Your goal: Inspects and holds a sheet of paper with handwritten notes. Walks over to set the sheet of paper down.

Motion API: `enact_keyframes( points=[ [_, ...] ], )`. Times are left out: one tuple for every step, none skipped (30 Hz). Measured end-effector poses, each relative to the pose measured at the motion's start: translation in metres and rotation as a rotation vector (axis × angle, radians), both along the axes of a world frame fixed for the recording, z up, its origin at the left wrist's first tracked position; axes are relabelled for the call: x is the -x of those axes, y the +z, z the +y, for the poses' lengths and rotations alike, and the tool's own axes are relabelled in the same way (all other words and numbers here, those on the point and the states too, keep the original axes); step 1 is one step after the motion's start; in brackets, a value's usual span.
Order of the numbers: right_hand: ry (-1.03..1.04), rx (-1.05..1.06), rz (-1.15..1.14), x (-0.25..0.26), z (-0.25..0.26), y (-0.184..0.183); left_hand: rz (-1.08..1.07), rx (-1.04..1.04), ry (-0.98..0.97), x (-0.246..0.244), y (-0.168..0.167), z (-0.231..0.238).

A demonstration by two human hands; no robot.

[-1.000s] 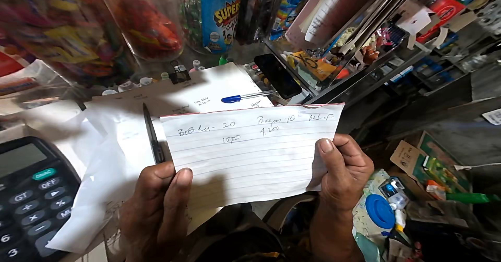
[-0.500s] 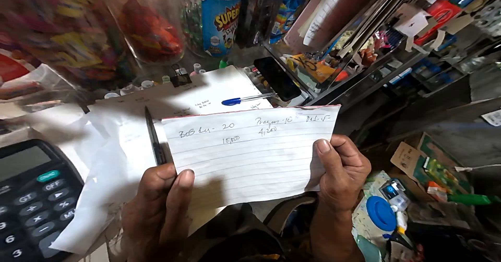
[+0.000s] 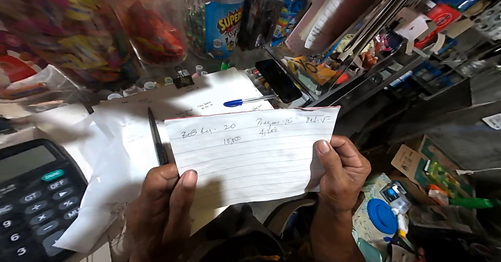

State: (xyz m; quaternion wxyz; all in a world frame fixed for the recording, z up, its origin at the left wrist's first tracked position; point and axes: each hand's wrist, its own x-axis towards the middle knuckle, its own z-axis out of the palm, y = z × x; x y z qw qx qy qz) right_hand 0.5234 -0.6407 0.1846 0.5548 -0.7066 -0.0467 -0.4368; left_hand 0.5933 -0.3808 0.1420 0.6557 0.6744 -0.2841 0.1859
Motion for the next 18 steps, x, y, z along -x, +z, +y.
enact_keyframes(
  points=[
    [-0.001,0.002,0.000,-0.0002,0.0001,0.0000,-0.003,0.003,-0.001,-0.0001,-0.0001,-0.0001],
    [0.000,0.004,0.000,-0.0002,0.0002,-0.0002,-0.003,0.003,-0.004,-0.0002,0.0000,-0.0001],
    [0.000,0.004,-0.001,-0.0003,0.0001,-0.0004,-0.002,0.001,-0.006,-0.0002,0.0001,0.0002],
    [0.000,0.004,-0.001,-0.0003,0.0002,-0.0006,-0.001,0.002,-0.007,-0.0002,0.0001,0.0003],
    [0.000,0.003,-0.002,-0.0004,0.0001,-0.0008,0.001,0.001,-0.004,0.0000,0.0003,0.0002],
    [-0.001,0.003,-0.002,-0.0004,0.0000,-0.0011,0.003,0.000,-0.002,0.0001,0.0004,0.0001],
    [0.001,0.005,-0.001,-0.0004,-0.0003,-0.0012,0.004,0.000,-0.001,0.0002,0.0004,0.0000],
    [0.002,0.005,-0.001,-0.0004,-0.0005,-0.0014,0.004,0.000,0.000,0.0004,0.0004,-0.0001],
    [0.002,0.005,-0.002,-0.0004,-0.0007,-0.0014,0.005,-0.001,0.002,0.0005,0.0005,-0.0001],
    [0.000,0.004,0.000,-0.0003,-0.0007,-0.0015,0.005,-0.003,0.002,0.0007,0.0005,0.0001],
    [-0.002,0.004,0.002,-0.0003,-0.0006,-0.0014,0.007,-0.007,0.005,0.0008,0.0005,0.0003],
    [-0.003,0.005,0.004,-0.0004,-0.0006,-0.0015,0.005,-0.010,0.006,0.0009,0.0003,0.0005],
    [-0.004,0.004,0.004,-0.0005,-0.0006,-0.0015,0.003,-0.012,0.007,0.0008,0.0002,0.0006],
    [-0.005,0.003,0.004,-0.0007,-0.0007,-0.0015,0.002,-0.011,0.007,0.0006,-0.0001,0.0007],
    [-0.005,0.004,0.004,-0.0009,-0.0008,-0.0016,0.003,-0.007,0.004,0.0005,-0.0001,0.0006],
    [-0.003,0.005,0.003,-0.0010,-0.0010,-0.0017,0.005,-0.006,0.002,0.0005,0.0000,0.0006],
    [-0.005,0.006,0.003,-0.0009,-0.0011,-0.0018,0.007,-0.004,0.000,0.0007,0.0000,0.0005],
    [-0.006,0.007,0.004,-0.0009,-0.0011,-0.0018,0.007,-0.003,0.002,0.0008,0.0000,0.0003]
  ],
)
